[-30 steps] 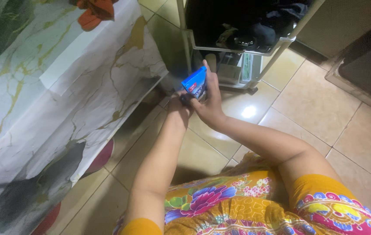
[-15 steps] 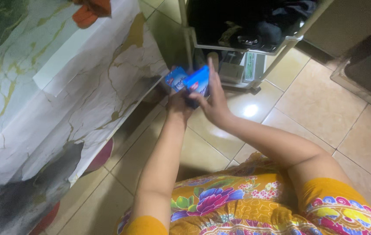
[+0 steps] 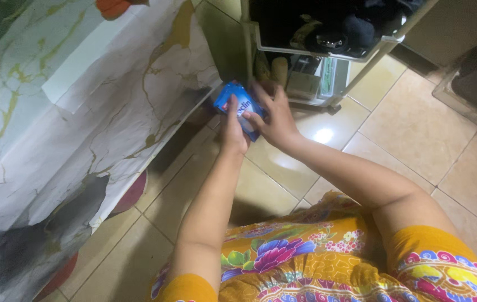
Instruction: The person organizes various items from a cluttered table into a multi-tiered rolling cart. They pick up a red cap, a coiled rope, a black bag, a box, a small blue package, a maroon pouch, a pink clipboard, a knitted bag, and a maroon handbag, placing them into different shelves of the cart.
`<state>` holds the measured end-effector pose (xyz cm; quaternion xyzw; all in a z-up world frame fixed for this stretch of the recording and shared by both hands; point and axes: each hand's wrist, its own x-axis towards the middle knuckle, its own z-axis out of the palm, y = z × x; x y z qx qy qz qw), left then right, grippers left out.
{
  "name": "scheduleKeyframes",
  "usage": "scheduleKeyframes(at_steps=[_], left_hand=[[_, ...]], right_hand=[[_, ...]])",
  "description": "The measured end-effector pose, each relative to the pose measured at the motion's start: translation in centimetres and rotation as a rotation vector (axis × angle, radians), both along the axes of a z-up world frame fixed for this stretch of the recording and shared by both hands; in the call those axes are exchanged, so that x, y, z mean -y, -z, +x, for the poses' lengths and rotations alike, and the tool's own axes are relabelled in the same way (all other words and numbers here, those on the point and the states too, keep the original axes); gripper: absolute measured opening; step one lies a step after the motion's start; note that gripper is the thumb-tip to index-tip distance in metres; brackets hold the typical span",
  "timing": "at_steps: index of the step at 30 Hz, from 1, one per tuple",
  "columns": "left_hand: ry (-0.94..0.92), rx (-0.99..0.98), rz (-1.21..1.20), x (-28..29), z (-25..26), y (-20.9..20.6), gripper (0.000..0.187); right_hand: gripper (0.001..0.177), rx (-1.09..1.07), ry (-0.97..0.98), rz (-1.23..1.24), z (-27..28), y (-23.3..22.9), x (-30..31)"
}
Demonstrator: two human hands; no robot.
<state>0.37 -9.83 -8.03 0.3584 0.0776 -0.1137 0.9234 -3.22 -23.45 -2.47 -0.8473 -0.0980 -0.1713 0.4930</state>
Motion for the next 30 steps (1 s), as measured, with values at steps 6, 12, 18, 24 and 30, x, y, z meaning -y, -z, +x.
scheduleKeyframes(at_steps=[6, 12, 18, 24, 30], left_hand=[[-0.026, -0.105, -0.075, -0.6, 0.6, 3.7, 0.057], [0.070, -0.137, 0.027, 1.4, -0.2, 7.9, 0.056], [0.228, -0.207, 0.160, 1.4, -0.2, 8.8, 0.066], [0.279, -0.193, 0.236, 0.9, -0.4, 8.5, 0.070], [0.296, -0.208, 0.226, 0.7, -0.4, 9.1, 0.066]], right_hand=[[0.076, -0.766, -0.394, 0.580, 1.6, 2.8, 3.1], [0.055, -0.892, -0.294, 0.705, 0.6, 7.7, 6.4], [0.052, -0.878, 0.046, 0.850, 1.8, 13.0, 9.7], [0.051, -0.743, 0.358, 0.857, 4.2, 16.1, 14.6], [0.046, -0.652, 0.353, 0.858, 6.1, 17.8, 17.9]])
